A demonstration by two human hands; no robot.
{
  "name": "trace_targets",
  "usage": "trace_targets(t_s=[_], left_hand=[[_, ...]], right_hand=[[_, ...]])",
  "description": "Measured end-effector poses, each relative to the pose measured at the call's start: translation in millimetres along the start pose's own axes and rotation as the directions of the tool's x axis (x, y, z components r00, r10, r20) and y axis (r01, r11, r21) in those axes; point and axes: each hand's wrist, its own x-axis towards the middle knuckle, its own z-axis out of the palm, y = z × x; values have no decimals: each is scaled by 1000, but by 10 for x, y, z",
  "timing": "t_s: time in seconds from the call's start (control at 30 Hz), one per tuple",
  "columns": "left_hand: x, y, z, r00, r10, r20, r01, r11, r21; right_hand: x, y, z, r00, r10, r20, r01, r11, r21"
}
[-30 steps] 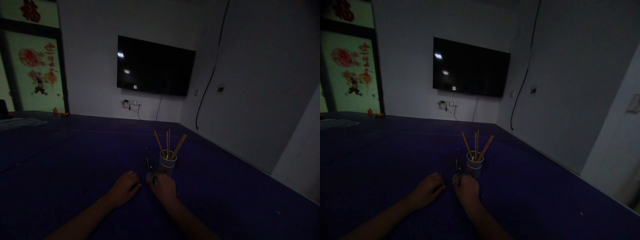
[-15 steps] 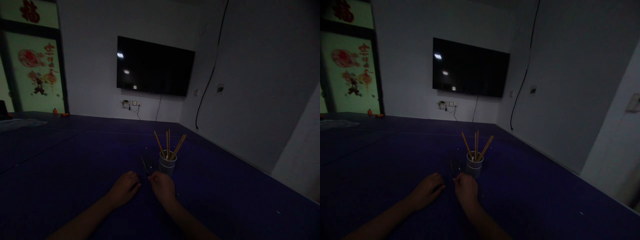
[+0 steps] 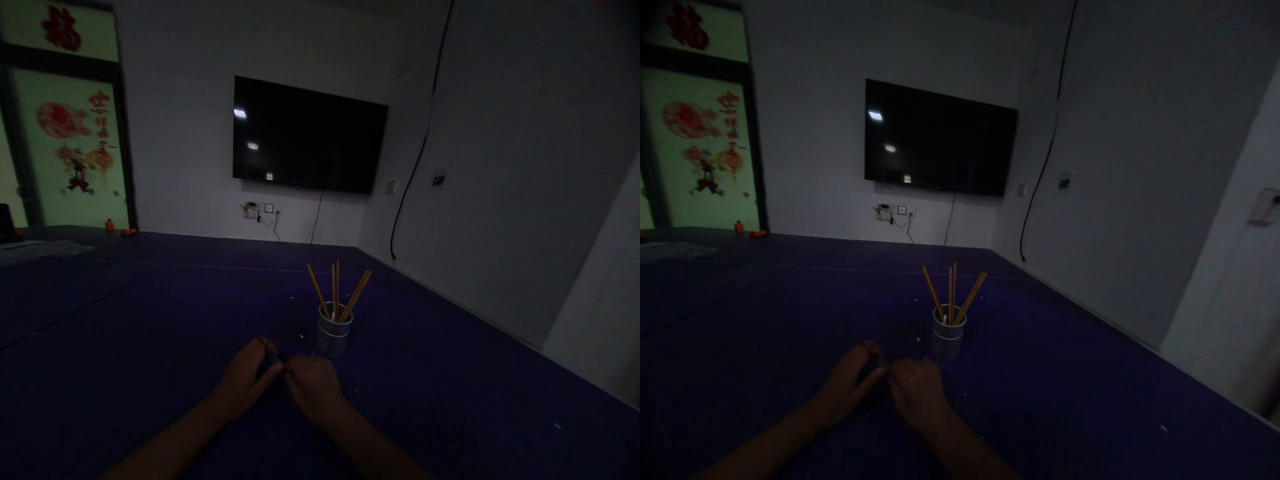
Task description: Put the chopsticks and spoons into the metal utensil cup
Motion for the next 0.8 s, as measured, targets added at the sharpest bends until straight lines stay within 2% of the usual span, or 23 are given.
trace_targets(t_s=[0.1, 0.2, 0.27, 0.33, 0.5, 0.63, 0.8], left_hand=[[-17, 2, 13, 999, 46, -27, -45, 997, 60], [-15, -19, 14, 996, 77, -54, -69, 989, 134], [3, -16, 5, 993, 115, -31, -108, 980, 169], [31, 15, -7, 985, 171, 35, -175, 965, 194], [86, 141, -12, 952, 274, 135, -298, 930, 215], [90, 171, -13, 940, 315, 130, -337, 913, 229], [59, 131, -25, 938, 328, 115, -345, 921, 182]], right_hand=[[2, -16, -39, 997, -10, -80, 16, 997, 81], [-9, -52, -113, 965, 25, -260, 22, 984, 176], [-21, -75, -161, 927, 50, -372, 29, 979, 203], [-29, -88, -190, 899, 47, -435, 44, 979, 198], [-12, -104, -195, 873, -85, -480, 161, 980, 120], [12, -131, -210, 838, -148, -526, 207, 977, 56], [20, -151, -244, 805, -170, -568, 251, 966, 66]])
